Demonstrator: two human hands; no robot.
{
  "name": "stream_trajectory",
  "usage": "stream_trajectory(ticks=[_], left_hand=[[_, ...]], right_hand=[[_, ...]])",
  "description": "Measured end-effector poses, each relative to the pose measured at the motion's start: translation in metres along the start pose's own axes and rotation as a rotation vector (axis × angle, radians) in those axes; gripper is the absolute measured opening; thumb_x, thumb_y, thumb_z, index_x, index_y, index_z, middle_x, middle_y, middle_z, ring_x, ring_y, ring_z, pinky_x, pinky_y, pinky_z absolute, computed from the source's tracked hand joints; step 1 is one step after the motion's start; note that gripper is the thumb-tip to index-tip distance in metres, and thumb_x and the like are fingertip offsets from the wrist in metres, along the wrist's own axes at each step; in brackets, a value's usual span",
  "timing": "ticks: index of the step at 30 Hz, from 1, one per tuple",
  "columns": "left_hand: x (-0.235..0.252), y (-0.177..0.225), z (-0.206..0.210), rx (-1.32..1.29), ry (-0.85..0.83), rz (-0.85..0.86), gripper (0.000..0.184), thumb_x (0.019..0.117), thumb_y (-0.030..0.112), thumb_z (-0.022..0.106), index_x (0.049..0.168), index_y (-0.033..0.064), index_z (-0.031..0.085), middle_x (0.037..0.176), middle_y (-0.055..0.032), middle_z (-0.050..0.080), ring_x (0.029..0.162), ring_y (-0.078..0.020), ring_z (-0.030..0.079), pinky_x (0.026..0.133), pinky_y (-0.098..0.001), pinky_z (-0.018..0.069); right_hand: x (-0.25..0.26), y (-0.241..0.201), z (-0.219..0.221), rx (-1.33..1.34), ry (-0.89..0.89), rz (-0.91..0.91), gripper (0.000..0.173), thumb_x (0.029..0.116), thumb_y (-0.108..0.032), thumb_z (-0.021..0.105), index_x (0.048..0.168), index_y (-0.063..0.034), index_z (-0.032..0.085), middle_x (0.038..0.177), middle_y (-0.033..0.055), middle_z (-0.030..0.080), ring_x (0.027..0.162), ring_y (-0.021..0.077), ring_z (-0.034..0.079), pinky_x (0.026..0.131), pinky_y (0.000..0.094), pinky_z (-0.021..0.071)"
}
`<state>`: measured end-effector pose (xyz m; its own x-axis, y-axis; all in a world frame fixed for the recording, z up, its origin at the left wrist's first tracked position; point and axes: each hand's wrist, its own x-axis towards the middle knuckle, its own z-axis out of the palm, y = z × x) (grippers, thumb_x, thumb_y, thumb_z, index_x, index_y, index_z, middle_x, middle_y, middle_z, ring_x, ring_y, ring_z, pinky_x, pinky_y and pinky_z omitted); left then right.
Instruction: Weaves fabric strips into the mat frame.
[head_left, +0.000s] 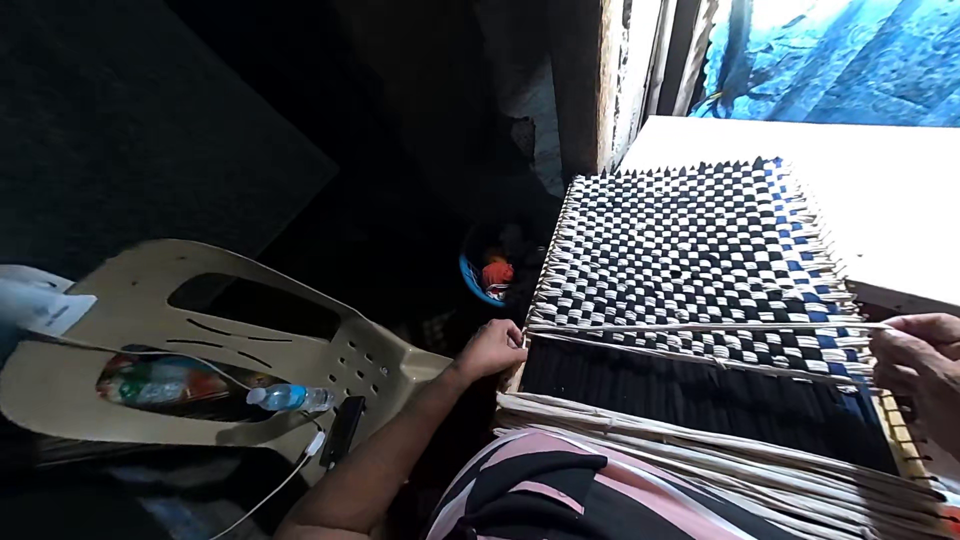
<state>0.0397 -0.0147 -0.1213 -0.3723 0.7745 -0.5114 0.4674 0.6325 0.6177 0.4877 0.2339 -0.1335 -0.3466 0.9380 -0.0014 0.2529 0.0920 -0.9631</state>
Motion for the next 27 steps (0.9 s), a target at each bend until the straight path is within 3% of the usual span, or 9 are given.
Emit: stream_trajectory(ticks=[3, 5, 7, 9, 12, 15, 18, 21, 27], left_hand=[[0.005, 0.004, -0.01, -0.07, -0.06, -0.049, 0.034, 0.0938, 0.03, 0.076, 0.104, -0.0009, 0.067, 0.082, -0.0055, 0.066, 0.068, -0.009, 0.062, 0.07, -0.0281, 0.0553], [0.006, 0.007, -0.01, -0.135, -0.046, -0.082, 0.038, 0.0921, 0.023, 0.078, 0.117, -0.0012, 0.061, 0.084, -0.0071, 0.067, 0.067, -0.0095, 0.063, 0.068, -0.0273, 0.0555], [0.004, 0.01, -0.007, -0.158, -0.001, -0.11, 0.057, 0.087, 0.013, 0.08, 0.133, -0.0021, 0.05, 0.09, -0.0126, 0.067, 0.072, -0.015, 0.064, 0.071, -0.0326, 0.0558], [0.001, 0.013, -0.004, -0.118, 0.059, -0.121, 0.068, 0.0841, 0.012, 0.081, 0.139, -0.0003, 0.043, 0.091, -0.0142, 0.067, 0.076, -0.0191, 0.065, 0.076, -0.0381, 0.0565], [-0.009, 0.019, -0.001, 0.072, 0.153, -0.053, 0.061, 0.0833, 0.019, 0.08, 0.134, 0.0034, 0.051, 0.089, -0.0126, 0.069, 0.081, -0.0238, 0.069, 0.083, -0.0466, 0.0564], [-0.022, 0.031, 0.008, 0.321, 0.233, 0.01, 0.049, 0.0895, 0.024, 0.074, 0.131, 0.0064, 0.055, 0.09, -0.012, 0.071, 0.087, -0.0286, 0.07, 0.086, -0.0511, 0.0544], [-0.028, 0.042, 0.03, 0.614, 0.309, 0.078, 0.047, 0.0952, 0.015, 0.062, 0.138, 0.0014, 0.05, 0.091, -0.0185, 0.071, 0.092, -0.0386, 0.071, 0.083, -0.0548, 0.0533], [-0.026, 0.037, 0.059, 0.91, 0.568, 0.269, 0.038, 0.0958, 0.0, 0.053, 0.133, -0.0086, 0.058, 0.077, -0.0176, 0.07, 0.079, -0.0366, 0.073, 0.072, -0.0455, 0.0558], [-0.029, 0.04, 0.061, 1.006, 0.498, 0.247, 0.025, 0.0973, -0.005, 0.049, 0.114, -0.012, 0.065, 0.112, -0.0297, 0.064, 0.091, -0.0412, 0.07, 0.071, -0.0457, 0.0572]], right_hand=[[-0.005, 0.0, 0.001, 0.008, 0.005, 0.022, 0.007, 0.1002, -0.018, 0.055, 0.101, -0.0141, 0.061, 0.068, -0.0094, 0.054, 0.052, -0.0005, 0.051, 0.05, 0.0184, 0.0484], [-0.007, 0.001, 0.001, 0.012, 0.004, 0.037, 0.008, 0.0996, -0.018, 0.055, 0.102, -0.0135, 0.061, 0.069, -0.0091, 0.054, 0.053, -0.0001, 0.052, 0.051, 0.0187, 0.0489], [-0.007, 0.002, 0.001, 0.011, 0.004, 0.045, 0.008, 0.0999, -0.019, 0.055, 0.102, -0.0134, 0.06, 0.069, -0.0091, 0.054, 0.053, -0.0003, 0.052, 0.051, 0.0181, 0.0485], [-0.008, 0.003, 0.001, 0.01, 0.008, 0.047, 0.009, 0.0997, -0.019, 0.055, 0.102, -0.0135, 0.061, 0.07, -0.0091, 0.055, 0.053, -0.0005, 0.052, 0.051, 0.0175, 0.0474], [-0.009, 0.005, 0.002, 0.022, 0.01, 0.043, 0.008, 0.0992, -0.019, 0.056, 0.102, -0.0142, 0.061, 0.07, -0.0096, 0.055, 0.053, -0.001, 0.051, 0.05, 0.0165, 0.0465], [-0.011, 0.004, 0.003, 0.031, 0.006, 0.043, 0.008, 0.0996, -0.017, 0.055, 0.102, -0.0134, 0.062, 0.071, -0.0096, 0.056, 0.053, -0.0006, 0.051, 0.05, 0.0169, 0.0466], [-0.011, 0.006, 0.003, 0.04, 0.002, 0.029, 0.009, 0.1006, -0.016, 0.054, 0.103, -0.012, 0.061, 0.073, -0.0097, 0.058, 0.054, -0.0015, 0.052, 0.05, 0.0154, 0.0466], [-0.01, 0.009, 0.003, 0.039, 0.01, 0.032, 0.008, 0.1006, -0.018, 0.054, 0.101, -0.0131, 0.061, 0.072, -0.0101, 0.058, 0.053, -0.0017, 0.053, 0.05, 0.0154, 0.0475], [-0.011, 0.008, 0.002, 0.021, 0.003, 0.031, 0.009, 0.1, -0.022, 0.056, 0.103, -0.0139, 0.061, 0.073, -0.0109, 0.058, 0.054, -0.0018, 0.054, 0.051, 0.0156, 0.0483]])
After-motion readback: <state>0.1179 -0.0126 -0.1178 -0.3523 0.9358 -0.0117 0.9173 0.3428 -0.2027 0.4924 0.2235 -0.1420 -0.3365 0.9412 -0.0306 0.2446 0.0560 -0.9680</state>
